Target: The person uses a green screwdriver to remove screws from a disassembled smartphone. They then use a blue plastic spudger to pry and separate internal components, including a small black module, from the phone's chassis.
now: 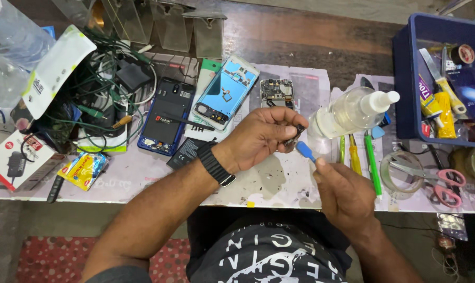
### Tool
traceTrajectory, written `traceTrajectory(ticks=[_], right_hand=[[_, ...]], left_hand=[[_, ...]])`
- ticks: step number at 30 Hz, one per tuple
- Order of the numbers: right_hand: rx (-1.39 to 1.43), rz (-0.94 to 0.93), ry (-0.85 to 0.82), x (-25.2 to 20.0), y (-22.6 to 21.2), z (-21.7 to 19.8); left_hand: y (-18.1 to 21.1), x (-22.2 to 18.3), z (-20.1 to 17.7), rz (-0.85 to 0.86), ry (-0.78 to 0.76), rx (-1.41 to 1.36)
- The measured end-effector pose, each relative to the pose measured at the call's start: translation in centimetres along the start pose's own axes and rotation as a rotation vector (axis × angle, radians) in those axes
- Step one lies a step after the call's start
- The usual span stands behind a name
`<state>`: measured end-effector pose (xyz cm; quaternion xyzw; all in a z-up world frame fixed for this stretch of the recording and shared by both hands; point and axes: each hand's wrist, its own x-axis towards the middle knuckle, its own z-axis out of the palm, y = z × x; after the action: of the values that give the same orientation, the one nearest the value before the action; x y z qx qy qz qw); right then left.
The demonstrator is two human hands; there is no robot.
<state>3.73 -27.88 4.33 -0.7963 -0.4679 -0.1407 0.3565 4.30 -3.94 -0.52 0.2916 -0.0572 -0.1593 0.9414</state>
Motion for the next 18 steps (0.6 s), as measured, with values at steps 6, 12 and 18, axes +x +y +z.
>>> traceTrajectory(ticks=[6,12,18], right_hand=[[-0.010,-0.037,-0.020,0.45,0.14,0.28],[-0.002,-0.011,-0.038,0.42,0.43,0.44],[0.005,-0.032,-0.038,0.48,0.65,0.50]], left_hand=[[-0.07,-0.04,-0.23,0.001,-0.001,-0.015],[-0.38,0.13,-0.52,-0.001,0.004,-0.029],[-0.43,0.15,-0.51,0.010,0.022,-0.017]])
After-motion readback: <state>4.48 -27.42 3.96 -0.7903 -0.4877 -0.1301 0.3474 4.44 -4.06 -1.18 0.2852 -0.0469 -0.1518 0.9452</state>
